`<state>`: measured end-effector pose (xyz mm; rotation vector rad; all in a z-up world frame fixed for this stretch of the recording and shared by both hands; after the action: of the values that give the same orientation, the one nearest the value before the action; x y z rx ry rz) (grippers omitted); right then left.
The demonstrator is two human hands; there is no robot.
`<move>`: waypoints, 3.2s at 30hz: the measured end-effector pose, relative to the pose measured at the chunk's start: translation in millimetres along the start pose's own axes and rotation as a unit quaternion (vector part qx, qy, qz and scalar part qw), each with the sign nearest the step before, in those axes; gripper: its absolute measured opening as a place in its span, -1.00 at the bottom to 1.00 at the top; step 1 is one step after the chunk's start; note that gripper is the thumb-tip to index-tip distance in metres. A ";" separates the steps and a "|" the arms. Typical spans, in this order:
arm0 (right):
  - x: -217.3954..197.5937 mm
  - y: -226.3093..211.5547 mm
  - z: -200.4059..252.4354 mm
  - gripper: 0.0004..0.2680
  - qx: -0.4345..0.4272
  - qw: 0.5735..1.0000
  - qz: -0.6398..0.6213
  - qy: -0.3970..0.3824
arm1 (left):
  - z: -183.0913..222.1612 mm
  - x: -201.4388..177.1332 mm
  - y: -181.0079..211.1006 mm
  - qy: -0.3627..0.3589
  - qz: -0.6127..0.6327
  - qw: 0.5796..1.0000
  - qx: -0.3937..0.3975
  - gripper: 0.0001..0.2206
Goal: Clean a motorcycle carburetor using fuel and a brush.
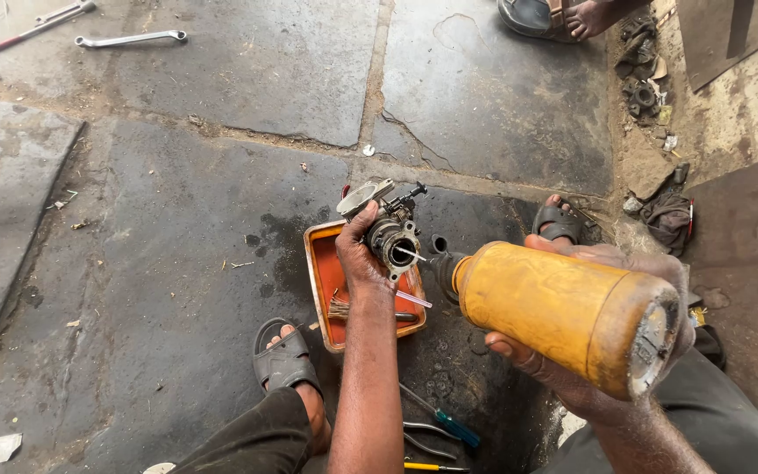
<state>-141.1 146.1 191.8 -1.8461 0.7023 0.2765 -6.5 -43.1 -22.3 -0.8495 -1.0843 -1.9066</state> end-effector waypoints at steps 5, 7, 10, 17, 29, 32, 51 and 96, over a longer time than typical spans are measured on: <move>1.6 -3.2 -3.9 -0.33 -0.034 0.999 -0.002 0.006 | 0.1 1.8 2.1 -0.005 0.006 1.000 0.004 -0.63; 0.9 -11.8 -9.6 -0.37 -0.073 0.997 -0.007 0.026 | 2.4 6.9 6.0 -0.021 0.011 1.000 0.012 -0.63; 1.6 -4.0 -9.6 -0.34 -0.047 0.999 0.007 0.021 | -2.5 0.5 2.9 -0.037 0.010 0.999 0.012 -0.65; 22.7 122.0 -37.5 -0.49 0.245 0.823 -0.483 0.173 | -26.1 -13.9 6.5 -0.095 -0.040 0.994 0.047 -0.67; 141.7 350.8 135.2 -0.56 0.493 0.622 0.329 -0.512 | 30.7 35.2 75.5 -0.155 -0.056 0.983 0.086 -0.44; 161.0 322.8 118.9 -0.55 0.421 0.580 0.359 -0.598 | 24.9 25.8 81.7 -0.158 -0.050 0.980 0.109 -0.42; 273.7 308.6 54.7 -0.72 0.146 0.861 0.354 -0.335 | 1.9 -21.7 79.5 -0.111 -0.066 0.980 0.151 -0.46; 53.7 -53.8 24.8 -0.86 0.049 0.899 0.403 -0.162 | 46.2 41.0 54.1 -0.103 -0.066 0.979 0.165 -0.49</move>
<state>-63.2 163.6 197.1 -1.2773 1.1871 1.0390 28.2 -32.4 51.4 -0.8124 -1.5671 -1.7010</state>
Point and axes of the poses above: each hand's wrist, its own z-axis away from the middle knuckle, its own x-axis out of the palm, y = z × x, the point moved 5 cm from there along -z, towards the middle knuckle, and after that the axes turned 5 degrees about -y, right-handed, at the moved point
